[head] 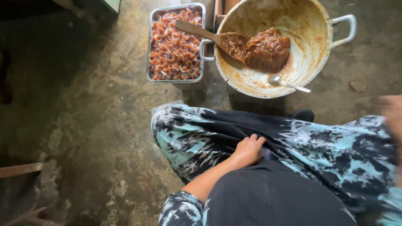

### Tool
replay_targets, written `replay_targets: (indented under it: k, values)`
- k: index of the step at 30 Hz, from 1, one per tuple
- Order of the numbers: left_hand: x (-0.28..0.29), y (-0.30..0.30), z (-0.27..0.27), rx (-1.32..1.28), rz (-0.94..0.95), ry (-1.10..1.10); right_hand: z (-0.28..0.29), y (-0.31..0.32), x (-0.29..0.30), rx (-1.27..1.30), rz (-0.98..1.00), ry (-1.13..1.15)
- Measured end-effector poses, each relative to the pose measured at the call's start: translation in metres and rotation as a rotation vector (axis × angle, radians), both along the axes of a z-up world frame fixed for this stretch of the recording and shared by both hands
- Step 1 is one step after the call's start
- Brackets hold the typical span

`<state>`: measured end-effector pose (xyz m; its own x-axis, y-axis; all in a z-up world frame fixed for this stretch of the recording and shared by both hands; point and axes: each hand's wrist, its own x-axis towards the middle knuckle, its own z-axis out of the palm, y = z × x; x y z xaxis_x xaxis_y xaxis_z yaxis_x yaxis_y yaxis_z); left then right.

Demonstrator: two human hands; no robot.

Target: Scooping brown paste and wrapping it into individual plastic portions

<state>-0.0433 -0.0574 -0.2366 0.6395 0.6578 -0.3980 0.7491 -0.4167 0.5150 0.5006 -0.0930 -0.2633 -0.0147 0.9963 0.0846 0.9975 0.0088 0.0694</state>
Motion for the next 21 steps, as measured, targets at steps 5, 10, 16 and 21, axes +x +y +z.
replay_targets:
  k: [5, 10, 16, 21]
  values:
    - [0.006, -0.001, -0.004, 0.119, 0.006, -0.078, 0.092, 0.095, -0.178, 0.111, -0.089, -0.054]
    - [0.008, 0.003, -0.022, 0.063, 0.003, -0.049, 0.129, 0.151, -0.242, -0.441, -0.2, 0.318]
    - [0.015, -0.002, -0.004, 0.219, 0.02, -0.112, 0.121, 0.205, -0.266, -0.575, -0.18, 0.133]
    - [0.009, 0.014, 0.018, 0.179, 0.166, -0.326, 0.101, 0.251, -0.303, -0.558, -0.055, -0.058]
